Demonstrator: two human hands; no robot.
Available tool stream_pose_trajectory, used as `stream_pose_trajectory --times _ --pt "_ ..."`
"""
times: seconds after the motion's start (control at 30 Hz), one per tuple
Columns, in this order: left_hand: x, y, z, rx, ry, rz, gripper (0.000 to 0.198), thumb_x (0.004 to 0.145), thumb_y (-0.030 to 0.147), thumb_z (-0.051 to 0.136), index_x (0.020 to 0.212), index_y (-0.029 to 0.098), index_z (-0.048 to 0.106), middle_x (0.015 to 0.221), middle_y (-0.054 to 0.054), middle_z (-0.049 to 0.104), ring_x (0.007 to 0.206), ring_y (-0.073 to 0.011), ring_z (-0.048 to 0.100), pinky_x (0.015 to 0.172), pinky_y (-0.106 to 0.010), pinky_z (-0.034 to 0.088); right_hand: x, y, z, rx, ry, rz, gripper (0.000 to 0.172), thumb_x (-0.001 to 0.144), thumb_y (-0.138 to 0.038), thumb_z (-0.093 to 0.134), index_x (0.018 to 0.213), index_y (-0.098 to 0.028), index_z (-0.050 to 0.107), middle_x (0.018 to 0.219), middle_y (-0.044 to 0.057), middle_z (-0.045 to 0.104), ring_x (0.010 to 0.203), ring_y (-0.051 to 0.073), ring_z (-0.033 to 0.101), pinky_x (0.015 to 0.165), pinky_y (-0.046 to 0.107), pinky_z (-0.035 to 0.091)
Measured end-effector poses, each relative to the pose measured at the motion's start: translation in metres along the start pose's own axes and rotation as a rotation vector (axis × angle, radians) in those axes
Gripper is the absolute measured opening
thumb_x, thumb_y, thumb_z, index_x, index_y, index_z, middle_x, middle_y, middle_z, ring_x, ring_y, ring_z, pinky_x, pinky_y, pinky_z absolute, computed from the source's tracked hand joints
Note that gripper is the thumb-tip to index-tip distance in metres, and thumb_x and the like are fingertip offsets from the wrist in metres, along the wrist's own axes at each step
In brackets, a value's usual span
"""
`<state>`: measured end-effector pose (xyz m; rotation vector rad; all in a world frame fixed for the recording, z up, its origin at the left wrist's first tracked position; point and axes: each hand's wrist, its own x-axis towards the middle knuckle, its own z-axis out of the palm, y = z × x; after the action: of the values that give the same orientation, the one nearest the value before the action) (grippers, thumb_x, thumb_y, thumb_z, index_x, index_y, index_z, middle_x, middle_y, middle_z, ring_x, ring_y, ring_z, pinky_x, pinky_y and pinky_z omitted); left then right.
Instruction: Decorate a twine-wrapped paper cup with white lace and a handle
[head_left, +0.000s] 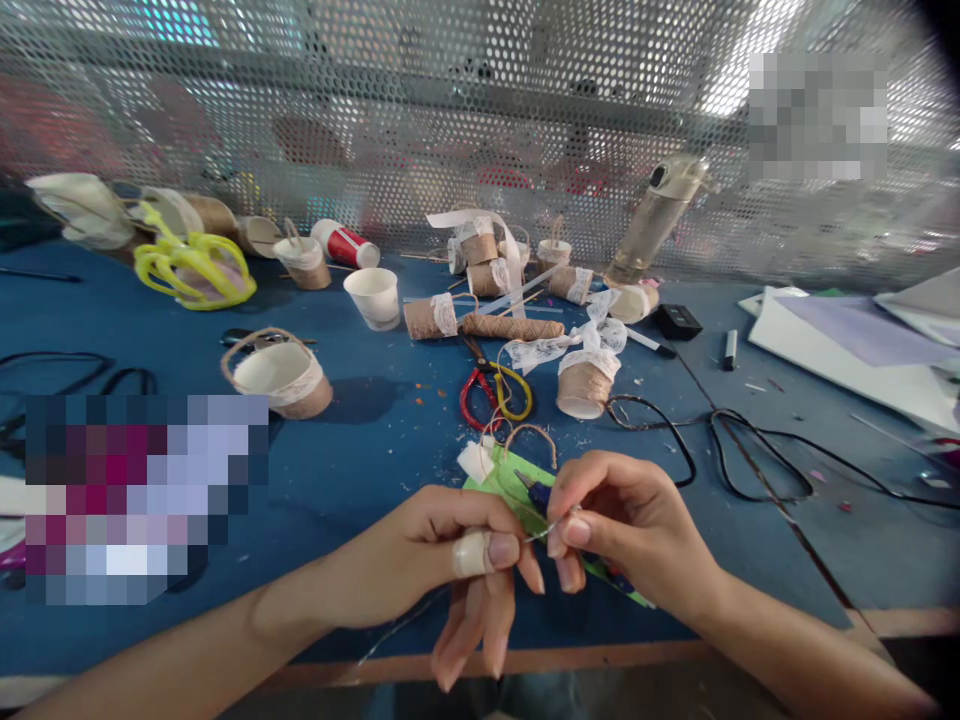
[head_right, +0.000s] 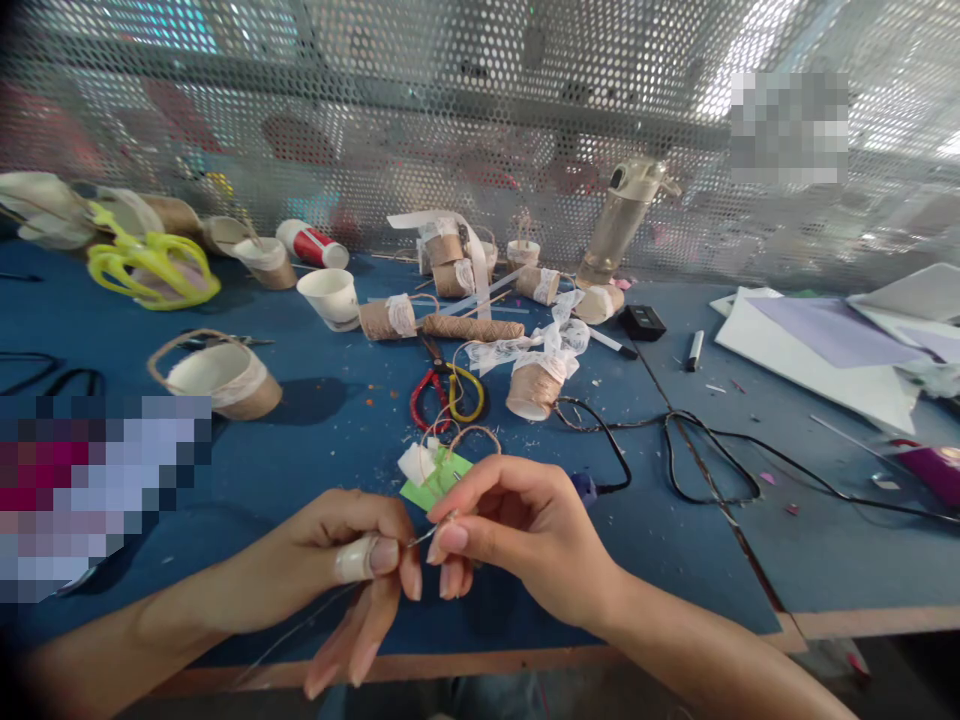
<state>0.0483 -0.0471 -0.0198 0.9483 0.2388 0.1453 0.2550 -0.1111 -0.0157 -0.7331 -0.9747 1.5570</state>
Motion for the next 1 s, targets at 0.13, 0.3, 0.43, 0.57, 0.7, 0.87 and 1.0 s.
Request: stream_pose_trajectory --times 0.13,0.3,0.43,0.57,0.7,0.87,1.0 --pt "-0.0015 -0.0020 0.0035 0.162 0.058 0.046 0.035 0.103 0.049 0.052 0.099 0.016 0.062 0.062 -0.003 0.073 0.037 -0.0110 0.061 0.040 -0.017 0.048 -0.0014 0.0004 0.0027 -0.109 0.087 -0.095 0.011 0.081 -0.018 0.083 0.080 -0.017 0.072 0.066 0.000 0.074 0.050 0.012 0.071 0.048 0.019 0.060" --pt "-0.0046 -0.0035 0.0046 1.023 0.323 0.236 0.021 0.106 0.033 0.050 0.111 0.019 0.066 0.077 -0.001 0.076 0.057 -0.0117 0.069 0.065 -0.021 0.054 -0.0029 -0.0010 0.0035 -0.327 0.209 -0.197 0.015 0.079 -0.015 0.083 0.077 -0.017 0.068 0.070 0.000 0.072 0.050 0.010 0.069 0.049 0.017 0.059" --pt "-0.0063 -0.0067 0.0016 1.297 0.338 0.344 0.017 0.105 0.027 0.052 0.119 0.023 0.062 0.081 0.001 0.078 0.065 -0.0132 0.073 0.071 -0.021 0.051 -0.0027 -0.0020 0.0047 -0.460 0.271 -0.242 0.018 0.078 -0.016 0.084 0.074 -0.018 0.067 0.067 0.000 0.070 0.050 0.011 0.068 0.047 0.018 0.057" --pt "-0.0057 -0.0066 0.0015 1.217 0.291 0.319 0.017 0.105 0.033 0.054 0.114 0.021 0.062 0.076 0.001 0.078 0.062 -0.0124 0.075 0.065 -0.018 0.052 -0.0039 -0.0023 0.0054 -0.502 0.273 -0.262 0.017 0.079 -0.015 0.083 0.075 -0.018 0.066 0.068 -0.001 0.069 0.050 0.011 0.068 0.047 0.018 0.057" --pt "-0.0056 -0.0054 0.0028 0.998 0.252 0.263 0.026 0.109 0.032 0.041 0.109 0.016 0.062 0.072 0.000 0.075 0.049 -0.0084 0.071 0.054 -0.012 0.053 -0.0060 -0.0028 0.0035 -0.444 0.222 -0.262 0.015 0.081 -0.010 0.080 0.079 -0.020 0.068 0.072 -0.001 0.072 0.053 0.010 0.069 0.050 0.017 0.058" --pt "-0.0076 -0.0063 0.0043 0.804 0.250 0.170 0.027 0.108 0.035 0.044 0.115 0.018 0.063 0.073 0.000 0.074 0.051 -0.0087 0.072 0.053 -0.012 0.056 -0.0078 -0.0044 0.0015 -0.430 0.206 -0.214 0.010 0.086 -0.013 0.077 0.085 -0.021 0.070 0.078 0.000 0.074 0.058 0.008 0.071 0.055 0.015 0.059" --pt "-0.0068 -0.0064 0.0066 0.776 0.250 0.162 0.032 0.109 0.035 0.041 0.132 0.021 0.058 0.075 0.000 0.072 0.052 -0.0087 0.071 0.052 -0.012 0.056 -0.0071 -0.0073 0.0019 -0.366 0.164 -0.158 0.007 0.090 -0.020 0.074 0.085 -0.020 0.071 0.072 -0.001 0.072 0.056 0.007 0.067 0.054 0.014 0.057"
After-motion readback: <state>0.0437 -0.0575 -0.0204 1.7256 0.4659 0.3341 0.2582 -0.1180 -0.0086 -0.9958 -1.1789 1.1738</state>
